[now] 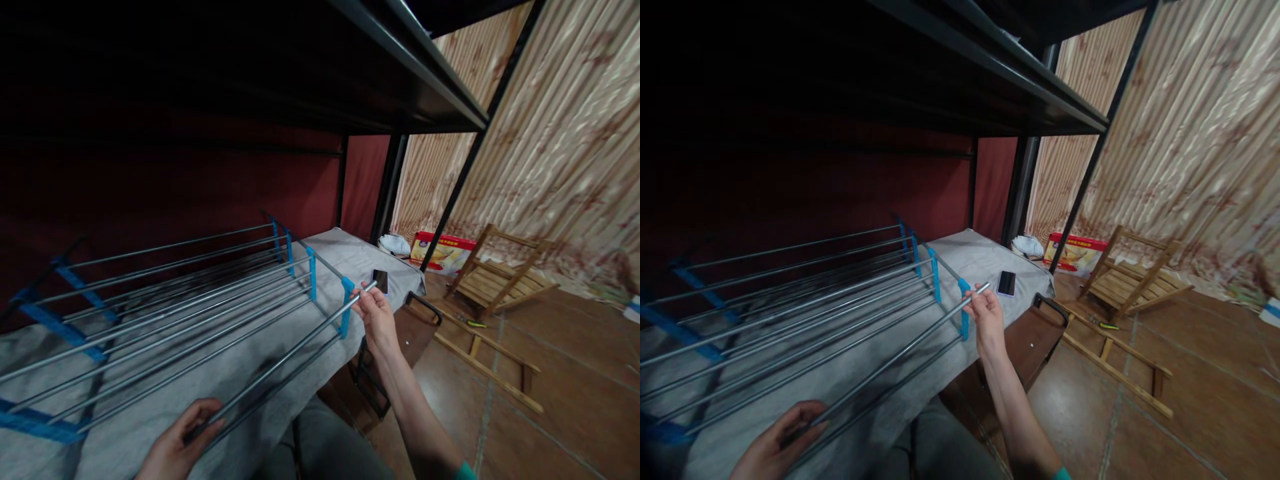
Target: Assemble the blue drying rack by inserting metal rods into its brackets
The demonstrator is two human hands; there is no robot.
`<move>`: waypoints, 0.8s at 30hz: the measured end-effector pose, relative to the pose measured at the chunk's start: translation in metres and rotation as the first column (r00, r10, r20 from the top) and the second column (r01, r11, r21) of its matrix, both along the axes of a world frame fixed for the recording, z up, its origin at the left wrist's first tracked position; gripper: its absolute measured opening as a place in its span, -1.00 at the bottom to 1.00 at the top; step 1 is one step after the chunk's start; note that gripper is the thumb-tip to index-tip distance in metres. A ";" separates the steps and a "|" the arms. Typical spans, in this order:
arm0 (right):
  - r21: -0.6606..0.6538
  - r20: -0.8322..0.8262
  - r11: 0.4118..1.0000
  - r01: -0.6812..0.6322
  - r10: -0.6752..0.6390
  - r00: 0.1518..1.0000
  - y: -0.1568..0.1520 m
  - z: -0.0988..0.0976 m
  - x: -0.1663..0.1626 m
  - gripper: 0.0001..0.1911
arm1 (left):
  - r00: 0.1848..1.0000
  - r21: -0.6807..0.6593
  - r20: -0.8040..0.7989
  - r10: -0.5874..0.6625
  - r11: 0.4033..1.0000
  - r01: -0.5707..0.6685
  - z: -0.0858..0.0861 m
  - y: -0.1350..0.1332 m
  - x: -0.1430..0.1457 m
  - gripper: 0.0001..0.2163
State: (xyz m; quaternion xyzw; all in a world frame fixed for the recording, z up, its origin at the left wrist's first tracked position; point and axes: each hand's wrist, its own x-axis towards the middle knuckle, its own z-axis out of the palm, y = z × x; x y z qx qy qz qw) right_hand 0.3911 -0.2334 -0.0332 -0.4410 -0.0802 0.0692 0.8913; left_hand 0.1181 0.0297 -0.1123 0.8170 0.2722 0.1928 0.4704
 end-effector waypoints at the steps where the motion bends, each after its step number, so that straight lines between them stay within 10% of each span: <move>1: -0.001 -0.002 1.000 0.005 -0.005 1.000 -0.001 -0.001 0.001 -0.61 | 1.000 -0.005 -0.013 -0.003 1.000 0.003 0.001 0.000 0.000 -0.50; 24: -0.031 -0.038 0.997 0.066 -0.067 0.997 -0.017 -0.021 0.010 -0.65 | 0.996 0.256 -0.035 0.077 0.965 -0.066 -0.015 0.033 -0.018 -0.54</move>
